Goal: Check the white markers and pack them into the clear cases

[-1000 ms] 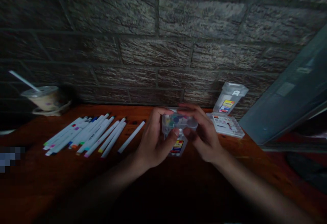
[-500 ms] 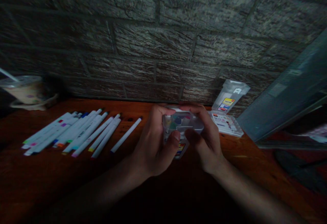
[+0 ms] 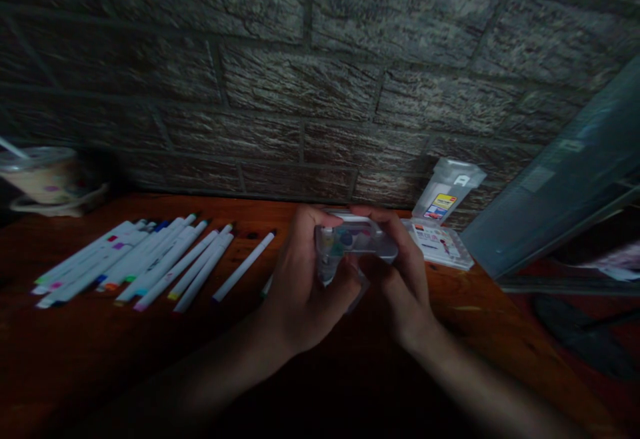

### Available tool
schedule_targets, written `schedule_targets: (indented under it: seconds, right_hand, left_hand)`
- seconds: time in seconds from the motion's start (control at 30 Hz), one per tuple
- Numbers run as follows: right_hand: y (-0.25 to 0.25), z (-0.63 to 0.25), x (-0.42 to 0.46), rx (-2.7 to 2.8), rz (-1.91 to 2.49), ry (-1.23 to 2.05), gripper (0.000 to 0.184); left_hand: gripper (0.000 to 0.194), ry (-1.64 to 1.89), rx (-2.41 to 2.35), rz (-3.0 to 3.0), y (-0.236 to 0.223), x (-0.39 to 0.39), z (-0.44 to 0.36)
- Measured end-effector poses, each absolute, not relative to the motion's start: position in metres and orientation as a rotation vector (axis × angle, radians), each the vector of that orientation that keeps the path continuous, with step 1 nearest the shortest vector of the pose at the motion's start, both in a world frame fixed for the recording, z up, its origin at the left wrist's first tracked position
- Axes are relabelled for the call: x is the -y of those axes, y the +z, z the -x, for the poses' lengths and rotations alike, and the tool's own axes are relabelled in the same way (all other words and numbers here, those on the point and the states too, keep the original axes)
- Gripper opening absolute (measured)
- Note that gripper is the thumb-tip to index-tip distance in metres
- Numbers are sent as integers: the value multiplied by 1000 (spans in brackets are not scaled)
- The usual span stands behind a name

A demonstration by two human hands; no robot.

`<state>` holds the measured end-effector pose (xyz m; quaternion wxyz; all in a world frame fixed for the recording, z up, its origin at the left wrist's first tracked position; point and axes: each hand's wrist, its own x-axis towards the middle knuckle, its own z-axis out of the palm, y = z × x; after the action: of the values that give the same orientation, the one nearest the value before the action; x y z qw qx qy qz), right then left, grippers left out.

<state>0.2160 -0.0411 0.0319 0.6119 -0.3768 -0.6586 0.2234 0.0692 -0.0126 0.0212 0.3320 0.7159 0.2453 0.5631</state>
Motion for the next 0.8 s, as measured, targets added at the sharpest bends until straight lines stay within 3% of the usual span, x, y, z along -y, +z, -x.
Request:
schedule_targets:
  seconds: [0.67,0.8]
  right_hand:
    - [26,-229,39,1658,824,480,53]
    - [26,-227,40,1650,845,469,47]
  left_hand:
    - [39,1415,-503,-1966,10,2,-62]
    - [41,1421,-509,-1961,9,2,-62]
